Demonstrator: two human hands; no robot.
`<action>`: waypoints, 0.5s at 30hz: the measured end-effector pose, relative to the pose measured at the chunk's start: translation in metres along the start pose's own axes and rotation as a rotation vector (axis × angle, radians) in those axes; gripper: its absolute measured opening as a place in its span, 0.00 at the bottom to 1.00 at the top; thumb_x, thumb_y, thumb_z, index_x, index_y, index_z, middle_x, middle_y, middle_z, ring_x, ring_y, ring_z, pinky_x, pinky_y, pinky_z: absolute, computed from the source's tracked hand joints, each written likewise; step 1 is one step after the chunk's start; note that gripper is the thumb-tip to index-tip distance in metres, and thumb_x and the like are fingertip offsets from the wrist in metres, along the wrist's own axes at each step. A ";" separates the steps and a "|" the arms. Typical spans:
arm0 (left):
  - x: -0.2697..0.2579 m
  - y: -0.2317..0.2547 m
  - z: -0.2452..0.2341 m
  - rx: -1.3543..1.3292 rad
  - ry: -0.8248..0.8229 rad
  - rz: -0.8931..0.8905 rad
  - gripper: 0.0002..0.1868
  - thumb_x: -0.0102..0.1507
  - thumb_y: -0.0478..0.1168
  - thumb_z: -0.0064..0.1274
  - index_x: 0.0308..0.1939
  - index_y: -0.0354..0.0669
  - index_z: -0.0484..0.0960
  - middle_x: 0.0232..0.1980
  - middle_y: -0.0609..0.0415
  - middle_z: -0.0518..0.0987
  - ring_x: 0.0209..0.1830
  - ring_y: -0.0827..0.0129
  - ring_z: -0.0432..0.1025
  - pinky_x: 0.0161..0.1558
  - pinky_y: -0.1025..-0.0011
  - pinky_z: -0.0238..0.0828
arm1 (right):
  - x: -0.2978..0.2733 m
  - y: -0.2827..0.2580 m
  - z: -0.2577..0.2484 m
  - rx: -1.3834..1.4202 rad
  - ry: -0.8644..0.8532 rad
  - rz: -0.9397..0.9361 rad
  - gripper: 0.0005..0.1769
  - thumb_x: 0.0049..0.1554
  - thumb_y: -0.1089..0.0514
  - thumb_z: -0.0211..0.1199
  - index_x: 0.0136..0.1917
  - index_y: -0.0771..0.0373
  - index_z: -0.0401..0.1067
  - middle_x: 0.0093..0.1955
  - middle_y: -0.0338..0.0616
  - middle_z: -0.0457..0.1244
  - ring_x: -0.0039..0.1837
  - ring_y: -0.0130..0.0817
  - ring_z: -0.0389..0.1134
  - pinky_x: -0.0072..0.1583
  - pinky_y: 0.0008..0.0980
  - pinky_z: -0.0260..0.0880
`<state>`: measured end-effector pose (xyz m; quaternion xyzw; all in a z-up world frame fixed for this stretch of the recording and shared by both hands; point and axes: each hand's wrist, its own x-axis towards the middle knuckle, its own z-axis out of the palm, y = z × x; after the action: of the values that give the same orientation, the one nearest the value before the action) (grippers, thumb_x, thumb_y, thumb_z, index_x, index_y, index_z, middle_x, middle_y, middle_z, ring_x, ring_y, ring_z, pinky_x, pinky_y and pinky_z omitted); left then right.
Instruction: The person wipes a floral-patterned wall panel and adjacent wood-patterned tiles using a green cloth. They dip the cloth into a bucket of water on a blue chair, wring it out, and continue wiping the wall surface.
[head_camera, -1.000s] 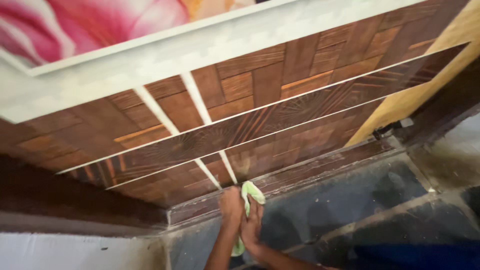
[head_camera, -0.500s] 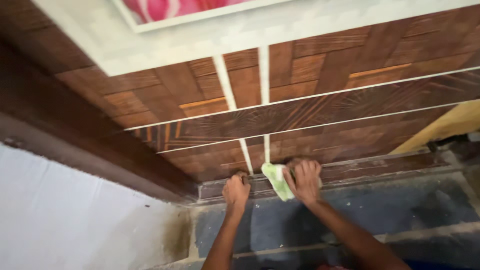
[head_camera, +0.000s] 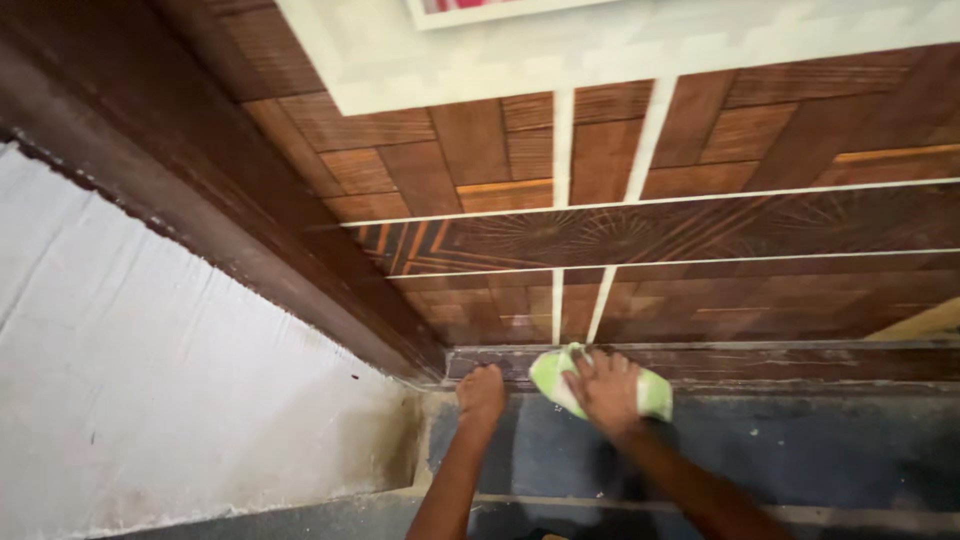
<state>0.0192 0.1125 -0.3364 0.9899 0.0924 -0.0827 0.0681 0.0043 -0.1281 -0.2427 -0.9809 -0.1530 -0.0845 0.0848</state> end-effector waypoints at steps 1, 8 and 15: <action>-0.001 -0.002 -0.003 -0.026 -0.028 -0.006 0.09 0.64 0.41 0.51 0.41 0.46 0.87 0.44 0.43 0.85 0.47 0.50 0.81 0.49 0.55 0.78 | 0.003 -0.012 0.003 0.049 0.032 -0.041 0.32 0.59 0.35 0.56 0.68 0.55 0.69 0.62 0.46 0.63 0.60 0.50 0.62 0.58 0.60 0.60; -0.021 0.012 -0.059 -0.143 0.061 -0.223 0.10 0.59 0.43 0.57 0.39 0.43 0.86 0.42 0.42 0.84 0.45 0.49 0.81 0.49 0.55 0.78 | 0.025 -0.101 0.038 0.001 -0.162 -0.227 0.31 0.50 0.48 0.61 0.65 0.62 0.71 0.65 0.51 0.58 0.64 0.50 0.57 0.59 0.54 0.58; -0.036 0.038 -0.108 -0.308 0.303 -0.288 0.12 0.56 0.40 0.57 0.43 0.44 0.85 0.39 0.39 0.84 0.41 0.44 0.80 0.45 0.50 0.76 | 0.036 -0.089 0.086 0.027 -0.025 -0.422 0.23 0.52 0.55 0.60 0.60 0.61 0.73 0.68 0.50 0.59 0.65 0.48 0.57 0.59 0.49 0.58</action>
<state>0.0076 0.0860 -0.2198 0.9456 0.2531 0.0728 0.1910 0.0222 -0.0181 -0.3071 -0.9270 -0.3570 -0.0859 0.0764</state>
